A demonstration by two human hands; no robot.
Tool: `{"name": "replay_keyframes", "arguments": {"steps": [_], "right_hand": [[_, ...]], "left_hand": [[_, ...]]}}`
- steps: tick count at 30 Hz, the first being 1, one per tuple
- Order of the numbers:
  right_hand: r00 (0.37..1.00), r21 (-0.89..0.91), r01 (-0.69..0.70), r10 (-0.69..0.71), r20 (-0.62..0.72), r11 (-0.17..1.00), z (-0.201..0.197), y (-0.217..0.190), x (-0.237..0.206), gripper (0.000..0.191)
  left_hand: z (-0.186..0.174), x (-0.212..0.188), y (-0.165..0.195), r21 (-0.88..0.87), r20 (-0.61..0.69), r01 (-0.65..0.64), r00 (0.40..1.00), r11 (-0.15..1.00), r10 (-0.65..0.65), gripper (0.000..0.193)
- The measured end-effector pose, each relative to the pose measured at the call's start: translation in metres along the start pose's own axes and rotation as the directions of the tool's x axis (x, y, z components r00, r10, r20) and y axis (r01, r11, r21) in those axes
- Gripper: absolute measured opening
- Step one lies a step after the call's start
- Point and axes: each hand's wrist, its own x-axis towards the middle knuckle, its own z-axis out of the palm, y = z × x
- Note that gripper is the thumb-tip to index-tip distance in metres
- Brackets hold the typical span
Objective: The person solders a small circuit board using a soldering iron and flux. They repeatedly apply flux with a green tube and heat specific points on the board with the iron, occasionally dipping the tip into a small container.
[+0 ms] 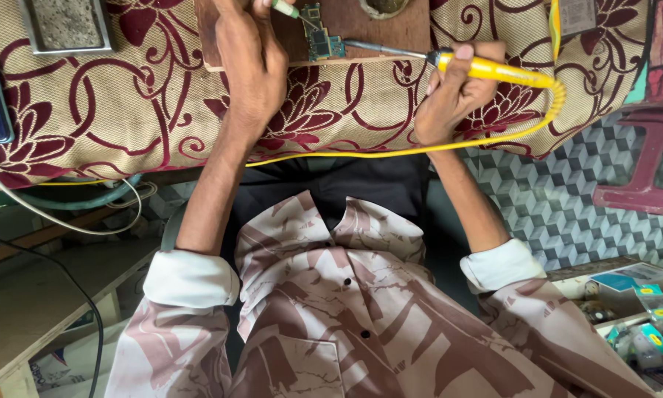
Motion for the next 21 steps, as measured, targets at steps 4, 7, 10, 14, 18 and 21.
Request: {"name": "replay_keyframes", "arguments": {"steps": [4,7,10,14,18,21], "right_hand": [[0.960,-0.125,0.222,-0.193,0.205,0.967,0.004,-0.024,0.024,0.022],[0.891,-0.256,0.374,-0.268,0.366,0.892,0.009,-0.045,0.039,0.020],[0.864,-0.277,0.359,-0.206,0.460,0.891,0.014,-0.057,0.048,0.020],[0.818,-0.374,0.503,-0.290,0.497,0.779,0.023,-0.054,0.053,0.018],[0.866,-0.360,0.367,-0.174,0.470,0.858,0.028,-0.053,0.049,0.021],[0.846,-0.314,0.371,-0.179,0.501,0.874,0.032,-0.063,0.046,0.019]], "left_hand": [[-0.001,0.000,0.004,-0.068,0.004,0.005,1.000,0.998,-0.005,0.045],[-0.004,0.003,0.011,-0.120,0.011,-0.009,1.000,0.993,0.011,0.049],[-0.009,0.006,0.018,-0.215,0.031,0.012,1.000,0.977,-0.006,0.044],[-0.013,0.008,0.022,-0.199,0.023,0.006,1.000,0.980,-0.001,0.041],[-0.015,0.008,0.022,-0.194,0.016,-0.001,1.000,0.981,0.004,0.031],[-0.019,0.008,0.025,-0.209,0.047,0.038,0.998,0.977,-0.029,0.036]]}}
